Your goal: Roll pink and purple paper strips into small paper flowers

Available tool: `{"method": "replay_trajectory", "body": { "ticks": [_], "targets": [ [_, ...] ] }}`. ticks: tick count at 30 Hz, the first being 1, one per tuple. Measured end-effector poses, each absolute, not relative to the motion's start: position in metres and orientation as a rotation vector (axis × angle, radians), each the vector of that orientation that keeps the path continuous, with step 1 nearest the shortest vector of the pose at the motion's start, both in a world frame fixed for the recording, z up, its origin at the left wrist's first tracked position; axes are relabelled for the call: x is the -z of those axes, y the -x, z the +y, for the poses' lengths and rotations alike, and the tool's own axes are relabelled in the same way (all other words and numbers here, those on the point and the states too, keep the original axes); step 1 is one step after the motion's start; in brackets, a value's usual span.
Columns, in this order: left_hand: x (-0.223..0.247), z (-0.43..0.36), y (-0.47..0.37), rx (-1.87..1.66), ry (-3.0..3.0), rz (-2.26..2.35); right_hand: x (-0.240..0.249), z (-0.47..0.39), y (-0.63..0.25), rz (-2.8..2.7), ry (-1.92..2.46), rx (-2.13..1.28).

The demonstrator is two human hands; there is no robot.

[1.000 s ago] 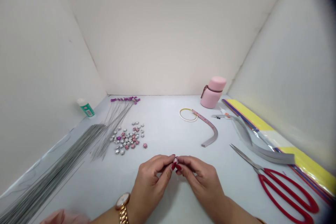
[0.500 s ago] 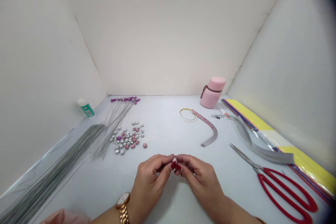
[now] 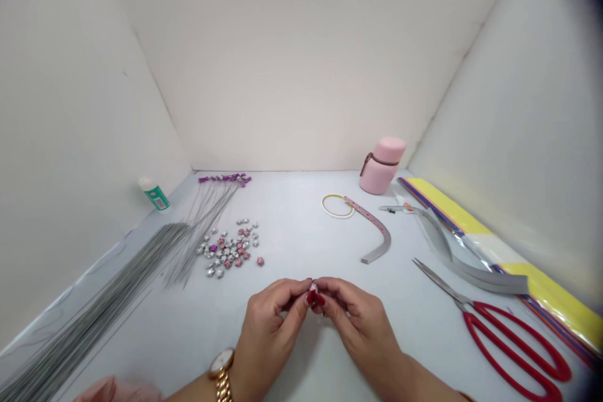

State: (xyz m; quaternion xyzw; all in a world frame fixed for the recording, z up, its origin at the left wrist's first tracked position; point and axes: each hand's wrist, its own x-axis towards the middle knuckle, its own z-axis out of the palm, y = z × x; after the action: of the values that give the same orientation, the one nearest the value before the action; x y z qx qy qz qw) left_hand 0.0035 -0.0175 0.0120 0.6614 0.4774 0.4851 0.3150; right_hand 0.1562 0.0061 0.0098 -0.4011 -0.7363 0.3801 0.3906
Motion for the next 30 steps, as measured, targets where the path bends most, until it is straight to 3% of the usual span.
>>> {"method": "replay_trajectory", "body": {
  "ticks": [7, 30],
  "targets": [
    [-0.0106, -0.0181, -0.0071, -1.264, -1.600, 1.249, -0.0077, 0.0038, -0.1563, -1.869, 1.023, -0.955],
    [-0.0147, -0.0155, 0.0000, -1.302, -1.959, 1.259, -0.0161, 0.0052, -0.1587, -1.999, 0.997, -0.907]
  ]
}}
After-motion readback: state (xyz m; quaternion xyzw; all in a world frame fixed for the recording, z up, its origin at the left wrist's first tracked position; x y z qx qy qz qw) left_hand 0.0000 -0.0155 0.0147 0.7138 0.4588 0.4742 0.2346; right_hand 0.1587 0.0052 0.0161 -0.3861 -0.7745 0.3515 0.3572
